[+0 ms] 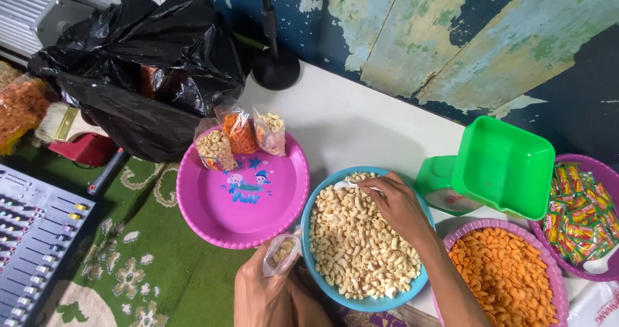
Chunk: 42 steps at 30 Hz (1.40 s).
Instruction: Manually scooping macaroni from a bowl into small plastic bags for individual sale.
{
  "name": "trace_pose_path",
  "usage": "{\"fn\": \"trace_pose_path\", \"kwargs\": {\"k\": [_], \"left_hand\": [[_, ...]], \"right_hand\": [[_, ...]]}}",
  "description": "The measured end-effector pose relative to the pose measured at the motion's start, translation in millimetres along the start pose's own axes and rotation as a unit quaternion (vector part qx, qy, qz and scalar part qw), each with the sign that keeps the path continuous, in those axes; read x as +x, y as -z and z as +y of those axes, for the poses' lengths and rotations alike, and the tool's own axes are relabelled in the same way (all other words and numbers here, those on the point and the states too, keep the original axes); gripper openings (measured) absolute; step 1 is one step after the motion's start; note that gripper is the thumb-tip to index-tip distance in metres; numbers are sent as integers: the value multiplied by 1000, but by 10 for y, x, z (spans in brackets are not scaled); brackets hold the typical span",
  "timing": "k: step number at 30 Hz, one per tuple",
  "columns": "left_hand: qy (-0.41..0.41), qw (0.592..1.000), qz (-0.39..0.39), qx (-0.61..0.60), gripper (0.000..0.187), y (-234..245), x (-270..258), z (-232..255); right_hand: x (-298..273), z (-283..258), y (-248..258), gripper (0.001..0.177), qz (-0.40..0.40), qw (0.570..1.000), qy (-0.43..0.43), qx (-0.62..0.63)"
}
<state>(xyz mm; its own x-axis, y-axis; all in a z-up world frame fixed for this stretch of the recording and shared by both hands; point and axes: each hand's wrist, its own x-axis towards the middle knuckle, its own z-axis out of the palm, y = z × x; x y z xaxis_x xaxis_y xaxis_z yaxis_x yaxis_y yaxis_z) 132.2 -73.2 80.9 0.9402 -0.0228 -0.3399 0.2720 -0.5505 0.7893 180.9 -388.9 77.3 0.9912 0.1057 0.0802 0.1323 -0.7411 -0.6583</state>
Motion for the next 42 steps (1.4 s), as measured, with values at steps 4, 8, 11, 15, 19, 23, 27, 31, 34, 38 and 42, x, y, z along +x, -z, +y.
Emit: {"fn": "trace_pose_path", "kwargs": {"k": [4, 8, 11, 15, 19, 23, 27, 31, 34, 38, 42], "left_hand": [[-37, 999, 15, 7, 37, 35, -71, 97], [-68, 998, 12, 7, 31, 73, -161, 232], [-77, 997, 13, 1, 31, 101, -238, 362], [-125, 991, 26, 50, 32, 62, -279, 294], [-110, 992, 17, 50, 35, 58, -329, 379], [-78, 995, 20, 66, 39, 34, -309, 527], [-16, 998, 16, 62, 35, -8, -237, 628], [18, 998, 3, 56, 34, -62, -118, 636], [82, 996, 22, -25, 22, 14, -125, 1017], [61, 998, 4, -14, 35, 105, -73, 1131], [151, 987, -7, -50, 33, 334, -185, 1818]], "right_hand": [[-163, -24, 22, 23, 36, 997, 52, -32], [-419, -93, 93, 21, 65, 993, 74, -59], [-678, -30, 54, 24, 84, 991, 73, -74], [-1041, 12, -21, 37, 100, 990, 46, -91], [-1182, -85, 5, 29, 123, 986, 59, -100], [-1186, 79, -4, 34, 143, 988, 23, -51], [-941, 271, 27, 33, 166, 986, -8, -14], [-543, 260, 94, 30, 162, 986, -13, -40], [-251, 187, 148, 23, 148, 988, 13, -43], [-53, 258, 87, 21, 95, 995, -10, -15], [-6, 395, 30, 29, 35, 997, -59, 20]]}}
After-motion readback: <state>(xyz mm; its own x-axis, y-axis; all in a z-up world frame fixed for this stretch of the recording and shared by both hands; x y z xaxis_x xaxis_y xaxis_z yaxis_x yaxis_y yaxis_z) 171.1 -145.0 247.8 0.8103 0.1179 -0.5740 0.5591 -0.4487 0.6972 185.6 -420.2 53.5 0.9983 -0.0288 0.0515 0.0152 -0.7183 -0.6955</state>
